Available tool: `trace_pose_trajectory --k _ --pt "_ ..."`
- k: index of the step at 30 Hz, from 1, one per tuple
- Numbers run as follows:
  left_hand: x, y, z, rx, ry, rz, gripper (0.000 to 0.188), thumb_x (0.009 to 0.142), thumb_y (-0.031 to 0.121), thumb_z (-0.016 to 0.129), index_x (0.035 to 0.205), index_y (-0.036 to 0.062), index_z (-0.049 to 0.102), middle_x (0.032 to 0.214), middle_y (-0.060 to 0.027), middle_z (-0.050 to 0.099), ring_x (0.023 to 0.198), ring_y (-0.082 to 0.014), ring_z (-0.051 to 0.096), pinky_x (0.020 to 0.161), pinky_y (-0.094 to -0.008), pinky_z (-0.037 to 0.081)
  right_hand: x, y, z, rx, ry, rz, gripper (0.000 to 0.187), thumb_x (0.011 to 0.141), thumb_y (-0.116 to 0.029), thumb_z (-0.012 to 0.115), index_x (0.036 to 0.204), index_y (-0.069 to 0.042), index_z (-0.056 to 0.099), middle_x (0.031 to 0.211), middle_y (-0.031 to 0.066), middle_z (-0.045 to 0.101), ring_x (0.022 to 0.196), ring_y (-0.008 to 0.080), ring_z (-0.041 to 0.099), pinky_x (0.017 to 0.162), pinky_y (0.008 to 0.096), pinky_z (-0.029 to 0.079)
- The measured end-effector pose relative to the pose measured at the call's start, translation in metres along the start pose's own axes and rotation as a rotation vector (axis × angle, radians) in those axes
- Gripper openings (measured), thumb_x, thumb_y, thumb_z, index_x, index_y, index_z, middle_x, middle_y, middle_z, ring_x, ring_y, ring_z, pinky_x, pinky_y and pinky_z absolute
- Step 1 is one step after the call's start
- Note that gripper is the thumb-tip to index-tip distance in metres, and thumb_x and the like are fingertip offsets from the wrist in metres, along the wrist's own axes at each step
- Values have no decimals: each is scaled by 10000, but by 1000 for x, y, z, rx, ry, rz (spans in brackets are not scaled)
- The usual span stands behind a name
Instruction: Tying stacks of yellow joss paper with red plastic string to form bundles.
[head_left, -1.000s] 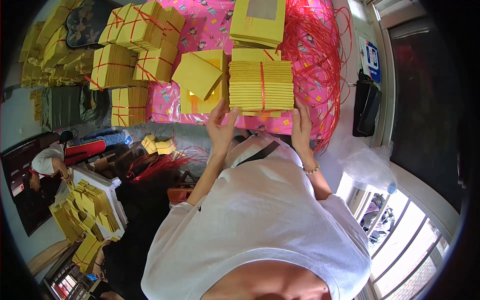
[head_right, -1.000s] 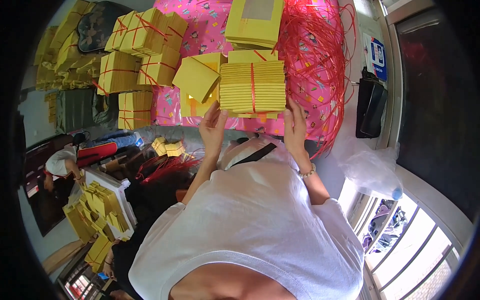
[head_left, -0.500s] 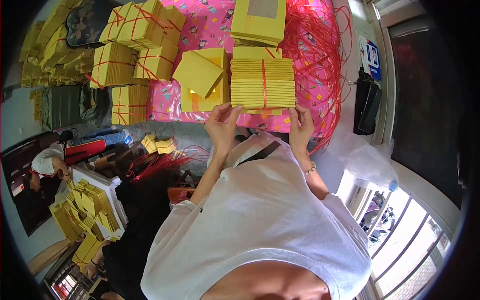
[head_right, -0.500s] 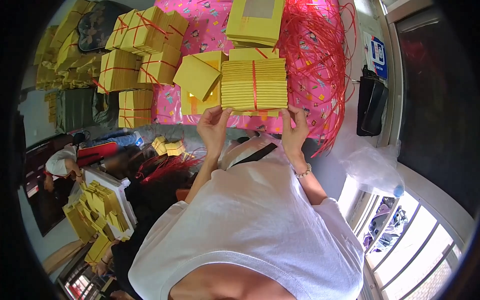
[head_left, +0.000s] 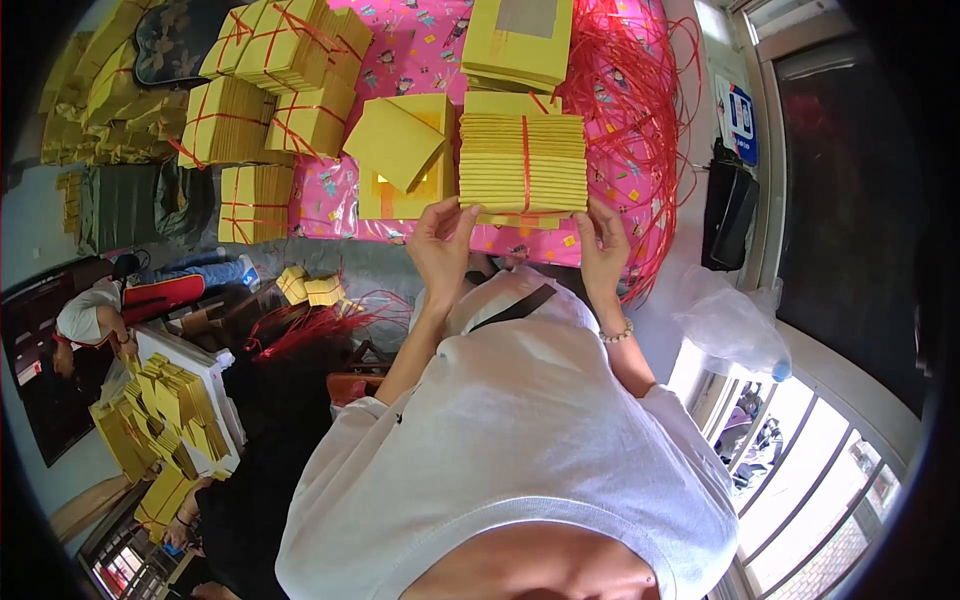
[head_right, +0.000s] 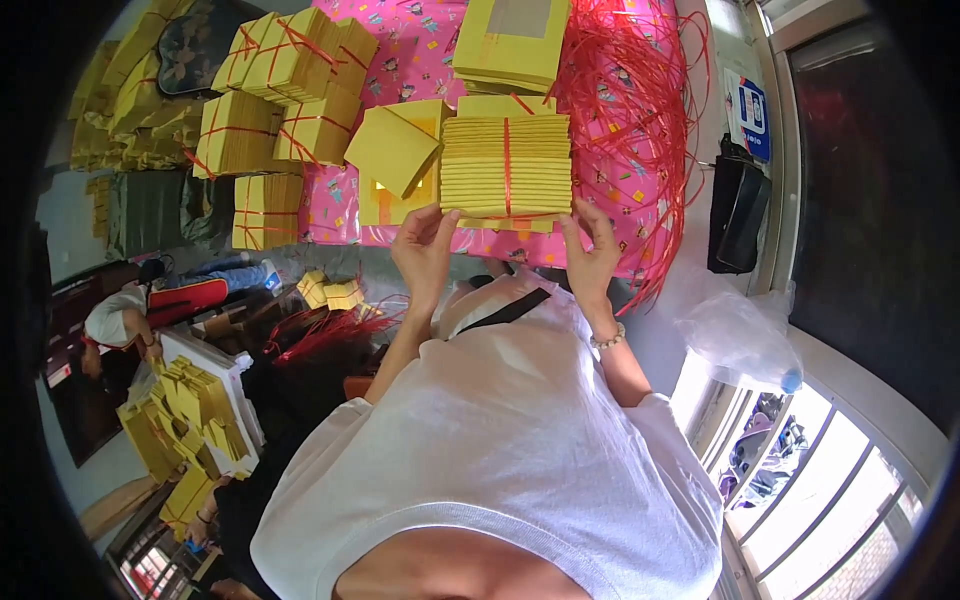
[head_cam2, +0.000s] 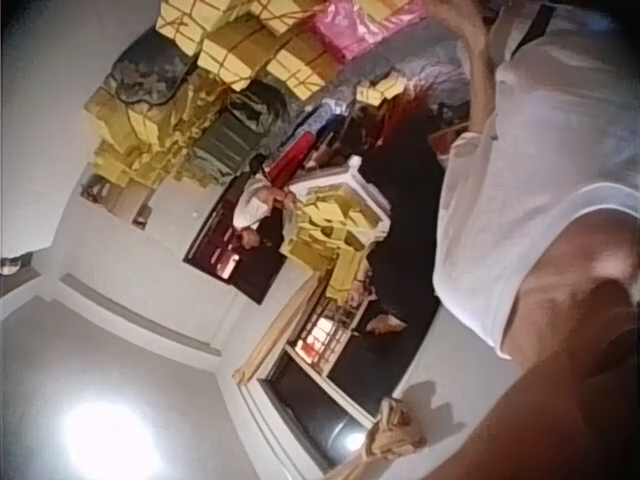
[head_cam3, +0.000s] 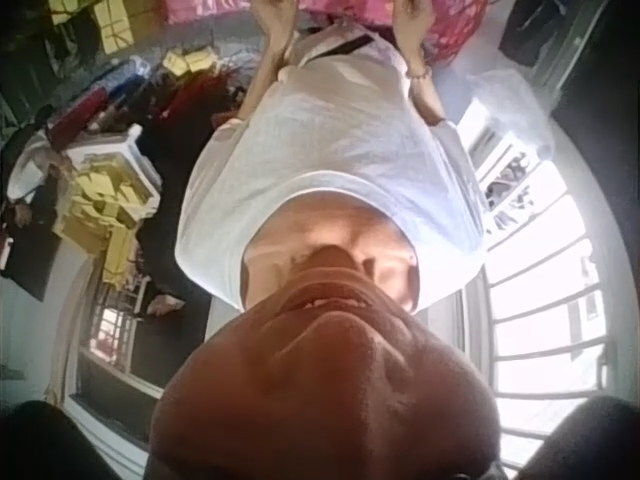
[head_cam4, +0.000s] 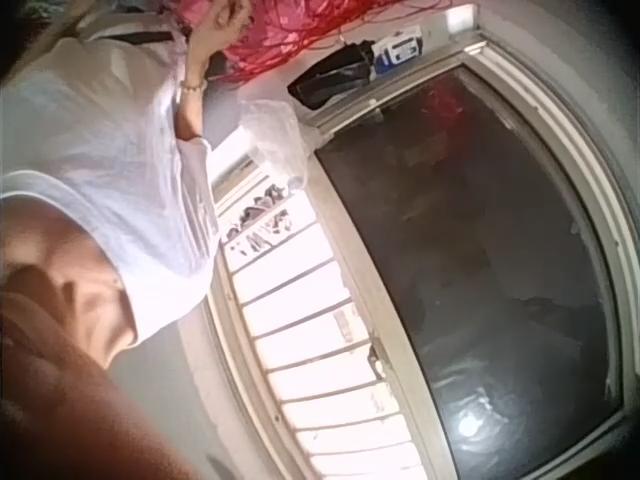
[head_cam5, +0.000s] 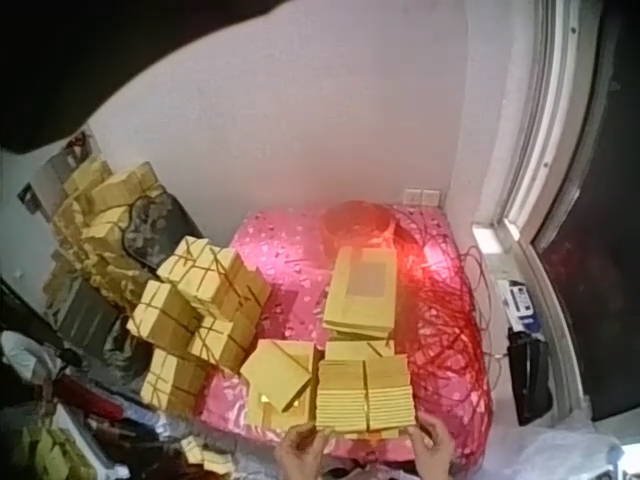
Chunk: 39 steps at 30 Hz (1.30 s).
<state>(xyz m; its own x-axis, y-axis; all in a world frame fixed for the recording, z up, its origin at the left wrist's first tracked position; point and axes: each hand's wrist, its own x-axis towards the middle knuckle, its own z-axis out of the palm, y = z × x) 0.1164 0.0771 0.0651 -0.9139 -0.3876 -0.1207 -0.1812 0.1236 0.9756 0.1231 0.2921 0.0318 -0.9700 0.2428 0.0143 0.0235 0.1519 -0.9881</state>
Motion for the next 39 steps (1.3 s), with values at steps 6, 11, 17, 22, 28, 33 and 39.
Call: trace_pose_trajectory --k 6,11,17,22,28,33,39 --pt "6 -9 15 97 -104 219 675 871 188 646 1384 -66 290 1305 -202 487 1165 -231 503 959 -289 404 24 0 19 20 -57 -18 610 945 -221 529 1438 -10 237 1412 140 371 1290 192 349 1057 311 295" --pt "3 -1 29 -224 -251 58 736 932 196 548 1451 -43 85 1464 -218 278 1309 -222 346 1049 -303 296 27 -6 31 179 -154 193 563 955 -234 504 1416 7 288 1353 128 443 1233 187 410 1041 305 305" --pt "3 -9 27 -103 -192 166 673 947 200 511 1437 -65 134 1477 -247 234 1351 -262 293 1079 -317 259 22 -30 31 13 -94 298 457 961 -247 494 1312 36 424 1223 111 543 1110 185 495 978 298 365" --pt "3 -19 27 -98 -194 140 660 943 187 517 1439 -55 155 1450 -228 287 1333 -247 297 1069 -312 262 26 7 25 53 -111 278 521 957 -281 495 1340 51 375 1283 135 492 1169 210 467 1013 316 342" --pt "32 -38 5 37 -291 322 1160 624 304 846 1445 -50 109 1419 -248 331 1327 -337 324 1081 -396 263 33 26 8 46 -369 5 716 851 -182 660 1416 2 260 1377 155 399 1263 236 394 1046 343 318" --pt "56 -33 4 12 -388 489 1117 626 290 843 1441 -38 153 1405 -210 367 1305 -314 359 1075 -395 276 42 25 6 -41 -394 -3 794 735 -143 779 1380 2 338 1293 143 488 1191 199 469 1001 333 374" --pt "48 -2 -5 -10 -326 437 923 655 271 832 1381 -7 334 1264 -175 520 1169 -241 503 987 -359 392 47 -6 13 -73 -278 -135 694 752 -141 756 1332 15 407 1221 140 512 1138 224 493 962 344 396"
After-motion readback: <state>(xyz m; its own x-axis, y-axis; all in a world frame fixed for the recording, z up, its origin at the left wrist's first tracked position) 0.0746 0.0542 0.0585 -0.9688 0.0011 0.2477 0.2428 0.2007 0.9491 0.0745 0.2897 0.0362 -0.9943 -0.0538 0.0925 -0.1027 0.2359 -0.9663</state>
